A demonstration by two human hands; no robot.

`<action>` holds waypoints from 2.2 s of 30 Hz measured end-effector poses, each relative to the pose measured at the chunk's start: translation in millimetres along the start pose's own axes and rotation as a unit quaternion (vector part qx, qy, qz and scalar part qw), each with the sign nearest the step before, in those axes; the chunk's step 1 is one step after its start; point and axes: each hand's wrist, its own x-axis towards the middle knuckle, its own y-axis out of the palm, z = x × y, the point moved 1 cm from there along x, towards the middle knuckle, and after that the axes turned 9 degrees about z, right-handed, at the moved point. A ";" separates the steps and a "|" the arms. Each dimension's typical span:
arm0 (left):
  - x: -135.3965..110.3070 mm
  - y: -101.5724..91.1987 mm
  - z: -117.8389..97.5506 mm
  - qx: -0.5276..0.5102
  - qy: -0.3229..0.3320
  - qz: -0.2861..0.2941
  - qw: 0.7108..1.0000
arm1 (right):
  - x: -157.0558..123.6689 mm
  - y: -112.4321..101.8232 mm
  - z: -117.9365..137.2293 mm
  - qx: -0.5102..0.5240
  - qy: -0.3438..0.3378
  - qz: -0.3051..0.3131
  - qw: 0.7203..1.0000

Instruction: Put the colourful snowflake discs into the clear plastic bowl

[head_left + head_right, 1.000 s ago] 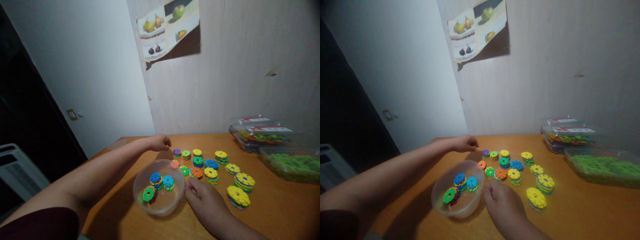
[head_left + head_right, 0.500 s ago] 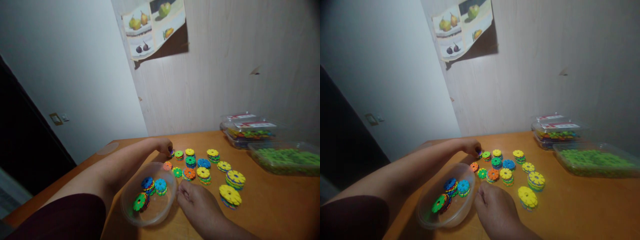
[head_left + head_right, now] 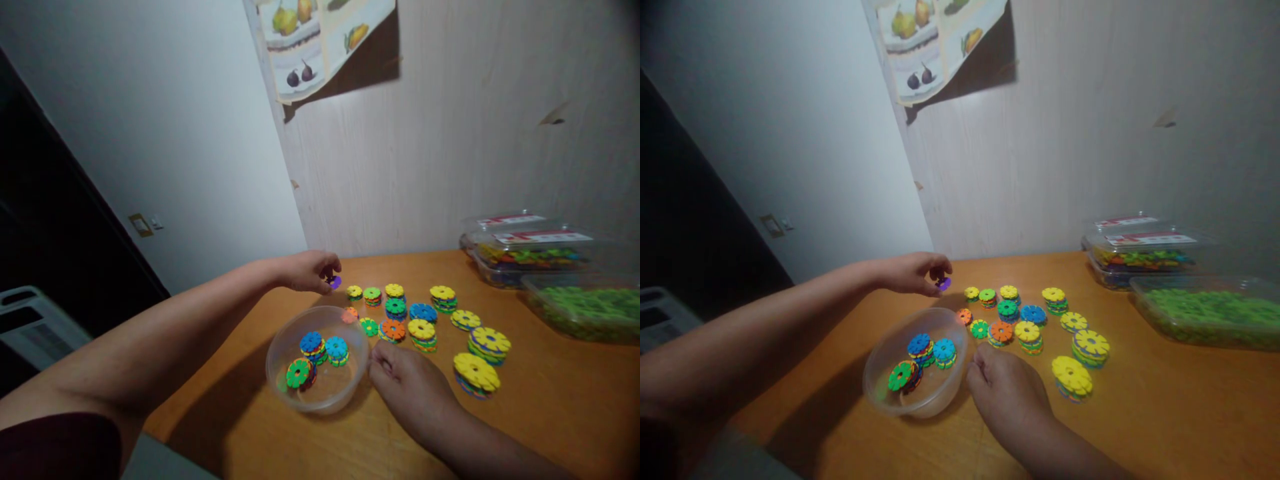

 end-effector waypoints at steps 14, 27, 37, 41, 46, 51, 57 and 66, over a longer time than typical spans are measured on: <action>-45.6 51.7 -56.4 0.110 0.040 0.048 0.992 | 0.8 -1.3 -0.8 0.017 -0.017 0.007 1.000; -31.0 27.8 -45.0 0.068 -0.014 0.029 0.997 | 1.1 0.9 -0.3 -0.001 -0.012 -0.008 1.000; -27.9 66.9 -58.3 0.090 0.089 0.170 0.977 | 0.5 -1.4 1.7 0.005 -0.009 0.004 1.000; -19.0 70.0 -58.7 0.123 0.087 0.164 0.975 | 0.7 -1.3 -0.3 0.007 -0.014 0.005 1.000; -24.8 62.1 -57.3 0.129 0.039 0.187 0.973 | 0.4 -1.4 0.1 0.000 -0.015 -0.004 1.000; -31.3 33.4 -46.7 0.039 0.036 0.161 0.985 | 1.1 -0.2 0.3 -0.001 -0.009 -0.005 1.000; 7.5 4.2 -3.0 -0.003 -0.026 0.045 0.999 | 0.5 1.7 -0.2 0.017 -0.004 -0.001 1.000; 87.3 18.9 24.9 0.149 -0.045 0.084 0.984 | 2.5 4.7 -1.6 0.025 -0.006 -0.003 1.000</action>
